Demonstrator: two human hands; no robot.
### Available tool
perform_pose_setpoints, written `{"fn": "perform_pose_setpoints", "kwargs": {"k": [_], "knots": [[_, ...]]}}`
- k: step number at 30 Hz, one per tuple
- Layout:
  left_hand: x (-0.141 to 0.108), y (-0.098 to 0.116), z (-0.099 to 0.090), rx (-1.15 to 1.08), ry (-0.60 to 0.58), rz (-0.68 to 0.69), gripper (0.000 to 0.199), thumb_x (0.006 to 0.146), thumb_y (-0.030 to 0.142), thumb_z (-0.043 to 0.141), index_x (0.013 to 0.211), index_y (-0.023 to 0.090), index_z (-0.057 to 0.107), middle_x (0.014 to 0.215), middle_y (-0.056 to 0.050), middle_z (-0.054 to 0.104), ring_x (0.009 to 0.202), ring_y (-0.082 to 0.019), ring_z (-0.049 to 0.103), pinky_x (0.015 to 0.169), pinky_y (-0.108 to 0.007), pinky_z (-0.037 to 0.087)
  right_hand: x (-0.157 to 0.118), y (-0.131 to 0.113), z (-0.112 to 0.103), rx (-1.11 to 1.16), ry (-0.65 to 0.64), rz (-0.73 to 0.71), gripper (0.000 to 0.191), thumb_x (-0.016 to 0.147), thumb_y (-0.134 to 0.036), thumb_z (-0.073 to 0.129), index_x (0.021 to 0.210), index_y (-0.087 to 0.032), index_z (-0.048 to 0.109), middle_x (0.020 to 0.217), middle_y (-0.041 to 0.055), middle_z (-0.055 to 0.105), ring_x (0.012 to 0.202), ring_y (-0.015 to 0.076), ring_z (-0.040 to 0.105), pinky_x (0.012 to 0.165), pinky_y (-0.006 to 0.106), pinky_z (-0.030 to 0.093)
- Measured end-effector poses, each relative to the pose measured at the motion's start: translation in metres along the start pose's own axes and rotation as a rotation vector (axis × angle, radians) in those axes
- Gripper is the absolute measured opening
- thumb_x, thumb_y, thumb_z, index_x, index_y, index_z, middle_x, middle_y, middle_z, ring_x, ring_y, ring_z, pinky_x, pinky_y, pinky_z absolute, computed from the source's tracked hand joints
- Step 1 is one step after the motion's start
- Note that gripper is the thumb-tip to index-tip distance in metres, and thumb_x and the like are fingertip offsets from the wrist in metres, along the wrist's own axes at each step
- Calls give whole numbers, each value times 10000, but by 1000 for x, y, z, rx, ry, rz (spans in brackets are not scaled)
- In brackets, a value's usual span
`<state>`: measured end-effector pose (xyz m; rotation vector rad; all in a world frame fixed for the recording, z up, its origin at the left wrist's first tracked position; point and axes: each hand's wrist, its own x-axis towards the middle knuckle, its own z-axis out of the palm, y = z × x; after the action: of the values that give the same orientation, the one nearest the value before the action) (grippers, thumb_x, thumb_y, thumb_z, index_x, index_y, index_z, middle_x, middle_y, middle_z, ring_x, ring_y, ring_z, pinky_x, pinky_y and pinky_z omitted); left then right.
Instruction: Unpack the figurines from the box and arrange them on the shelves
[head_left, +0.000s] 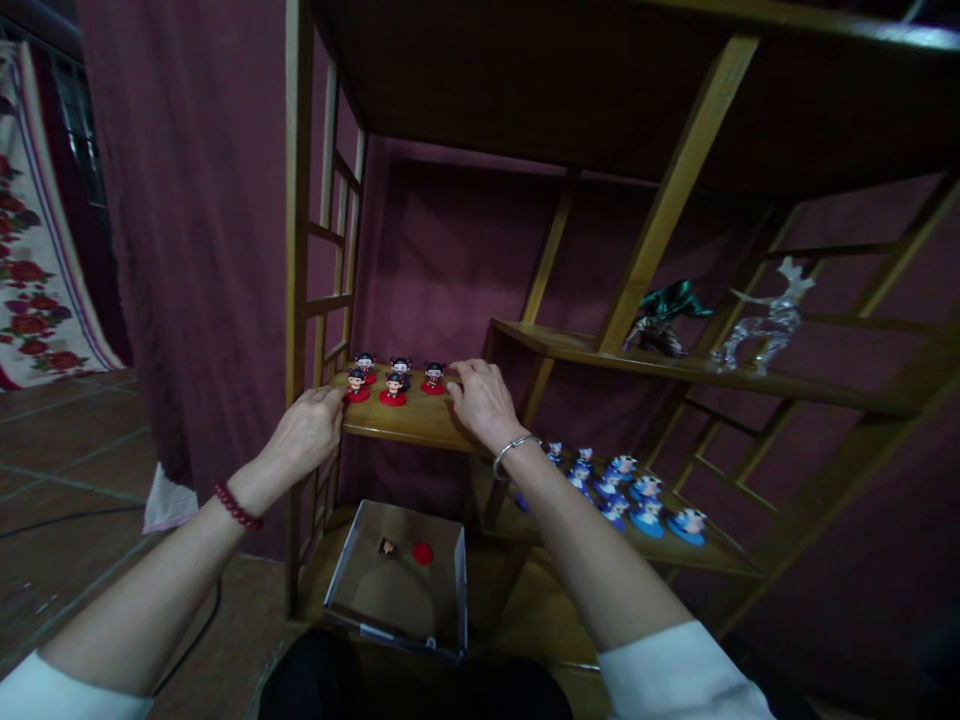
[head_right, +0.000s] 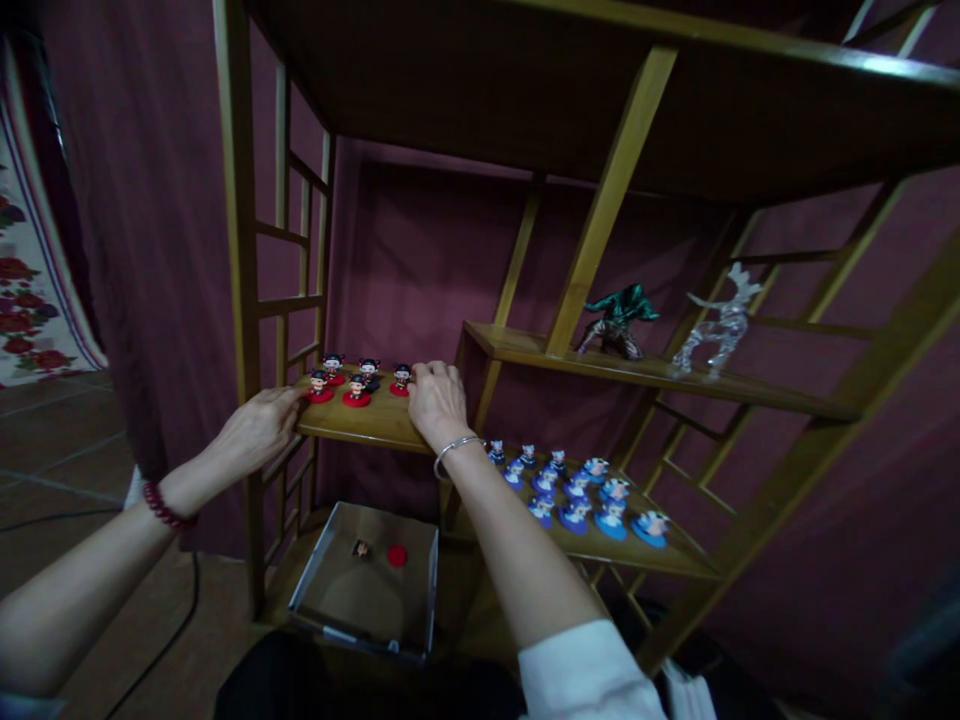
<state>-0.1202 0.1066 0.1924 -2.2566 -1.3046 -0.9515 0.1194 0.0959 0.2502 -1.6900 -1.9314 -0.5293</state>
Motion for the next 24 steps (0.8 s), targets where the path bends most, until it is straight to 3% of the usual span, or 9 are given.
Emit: {"fn": "perform_pose_setpoints", "kwargs": {"k": [5,9,24], "knots": [[0,0,1,-2,10,-2,310,819,141,302,987,88,557,925,-148,628,909,-228,579,858,-359,452,-10,6,2,-69,-135,81,349,843,-241,421,1184,-226,496,1125,141,526,1000,281,502,760,385,420],[0,2,-1,15,-2,-4,297,811,126,311,962,88,564,892,-145,631,893,-222,583,847,-345,456,-12,7,2,-73,-227,79,360,847,-205,403,1198,-241,477,1084,137,540,904,253,577,706,353,433],[0,-3,2,43,19,43,253,819,116,321,900,115,561,814,-104,628,814,-204,589,806,-328,461,-1,3,8,30,-124,2,319,834,-192,456,1134,-262,538,988,77,585,918,195,573,769,266,411]]}}
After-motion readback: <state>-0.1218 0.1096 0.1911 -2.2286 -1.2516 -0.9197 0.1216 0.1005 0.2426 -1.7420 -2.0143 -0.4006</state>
